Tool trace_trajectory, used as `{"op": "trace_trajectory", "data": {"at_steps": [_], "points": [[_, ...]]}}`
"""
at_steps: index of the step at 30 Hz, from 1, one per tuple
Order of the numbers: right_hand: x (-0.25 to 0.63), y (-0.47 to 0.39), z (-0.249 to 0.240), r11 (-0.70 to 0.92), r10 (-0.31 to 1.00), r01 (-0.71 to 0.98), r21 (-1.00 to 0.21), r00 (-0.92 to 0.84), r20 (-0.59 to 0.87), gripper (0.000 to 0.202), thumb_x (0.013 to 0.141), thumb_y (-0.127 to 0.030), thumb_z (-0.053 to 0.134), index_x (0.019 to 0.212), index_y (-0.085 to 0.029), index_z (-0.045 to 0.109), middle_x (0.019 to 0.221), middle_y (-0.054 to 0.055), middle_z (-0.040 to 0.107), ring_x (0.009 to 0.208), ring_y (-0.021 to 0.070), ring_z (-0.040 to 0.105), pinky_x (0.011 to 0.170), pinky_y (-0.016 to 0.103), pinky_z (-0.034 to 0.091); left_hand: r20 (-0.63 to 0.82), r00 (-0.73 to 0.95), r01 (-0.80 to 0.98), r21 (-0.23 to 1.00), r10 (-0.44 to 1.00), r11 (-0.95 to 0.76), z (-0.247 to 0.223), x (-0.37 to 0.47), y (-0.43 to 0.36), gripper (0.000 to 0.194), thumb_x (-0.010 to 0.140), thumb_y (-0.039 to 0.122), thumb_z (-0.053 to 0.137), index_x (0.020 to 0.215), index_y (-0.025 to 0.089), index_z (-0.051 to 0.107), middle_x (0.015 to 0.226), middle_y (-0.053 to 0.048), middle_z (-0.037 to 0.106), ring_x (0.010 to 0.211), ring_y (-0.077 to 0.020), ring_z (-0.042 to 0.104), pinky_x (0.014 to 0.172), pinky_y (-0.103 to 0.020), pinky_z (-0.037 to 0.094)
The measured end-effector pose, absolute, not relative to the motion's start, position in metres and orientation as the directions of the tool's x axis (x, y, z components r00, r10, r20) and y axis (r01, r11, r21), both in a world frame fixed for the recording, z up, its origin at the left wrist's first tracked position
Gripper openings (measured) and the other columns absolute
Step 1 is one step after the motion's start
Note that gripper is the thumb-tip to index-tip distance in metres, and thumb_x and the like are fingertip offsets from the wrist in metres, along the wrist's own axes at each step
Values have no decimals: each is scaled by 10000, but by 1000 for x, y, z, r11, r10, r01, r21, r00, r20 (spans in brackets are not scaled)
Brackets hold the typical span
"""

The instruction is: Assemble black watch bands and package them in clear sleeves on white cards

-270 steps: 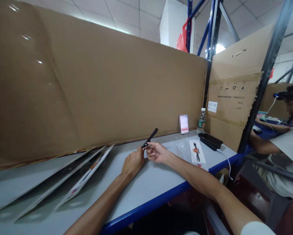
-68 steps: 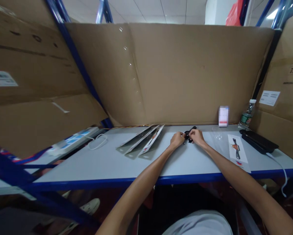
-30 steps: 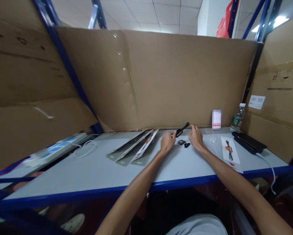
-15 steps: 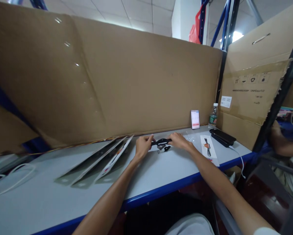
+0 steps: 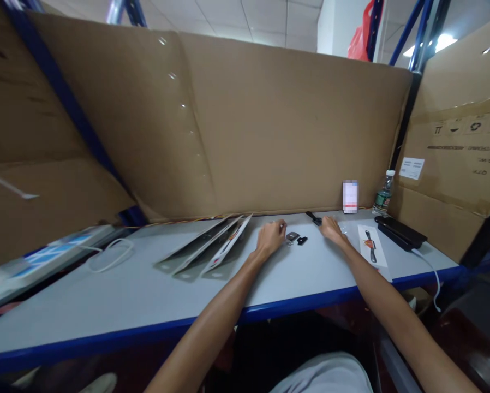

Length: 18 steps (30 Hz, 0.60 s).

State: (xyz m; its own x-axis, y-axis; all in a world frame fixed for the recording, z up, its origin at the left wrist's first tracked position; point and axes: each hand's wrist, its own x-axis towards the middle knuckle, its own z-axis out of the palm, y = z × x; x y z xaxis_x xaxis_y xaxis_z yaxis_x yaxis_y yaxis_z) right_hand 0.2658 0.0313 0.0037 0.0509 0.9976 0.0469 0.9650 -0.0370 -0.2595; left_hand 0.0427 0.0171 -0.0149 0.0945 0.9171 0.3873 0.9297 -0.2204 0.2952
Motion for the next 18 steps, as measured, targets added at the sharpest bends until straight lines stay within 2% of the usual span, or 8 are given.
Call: {"op": "trace_trajectory", "data": {"at_steps": [5, 8, 11, 13, 15, 18], "points": [[264, 26, 2, -15, 998, 971, -237, 31, 62, 360, 923, -92, 520, 1231, -103, 706, 1234, 248, 680, 1159, 299, 659, 862, 301, 476, 348, 69, 960, 230, 935, -157, -11, 43, 10, 300, 988, 269, 439, 1105, 215, 711, 1088, -158, 723, 999, -279, 682, 816, -333, 451], [262, 26, 0, -9, 995, 985, -174, 26, 95, 362, 918, -105, 522, 1225, -112, 714, 1211, 250, 687, 1150, 301, 661, 903, 332, 476, 356, 58, 978, 167, 933, -125, -4, 39, 7, 323, 978, 262, 448, 1194, 173, 672, 1189, -200, 663, 1150, -317, 609, 923, -384, 447], [262, 28, -2, -11, 992, 997, -78, 21, 127, 342, 913, -124, 528, 1188, -116, 729, 1183, 250, 695, 1128, 307, 667, 925, 367, 470, 420, -31, 996, 94, 907, -9, 6, 29, 2, 381, 958, 254, 453, 1271, 119, 623, 1313, -246, 587, 1262, -355, 523, 1004, -447, 421], [261, 29, -4, -4, 990, 999, -44, 10, 140, 323, 913, -149, 542, 1170, -114, 735, 1165, 257, 696, 1115, 316, 667, 933, 390, 465, 440, -121, 992, 91, 890, 89, 14, 16, -3, 419, 947, 246, 450, 1310, 95, 597, 1342, -262, 574, 1262, -365, 530, 1003, -467, 429], [260, 29, -4, 1, 989, 999, -34, 4, 151, 305, 912, -168, 558, 1150, -111, 740, 1146, 261, 698, 1098, 323, 668, 925, 400, 465, 347, -189, 981, 109, 919, 161, 18, -1, -7, 437, 936, 268, 475, 1309, 83, 607, 1318, -274, 603, 1230, -379, 570, 970, -471, 457], [257, 27, 0, -4, 989, 999, -48, 11, 144, 297, 906, -139, 549, 1123, -95, 747, 1127, 261, 702, 1076, 329, 670, 887, 392, 475, 107, -233, 965, 147, 967, 216, 21, -28, -10, 453, 950, 399, 467, 1209, 103, 693, 1256, -282, 659, 1178, -415, 624, 928, -489, 487]]}}
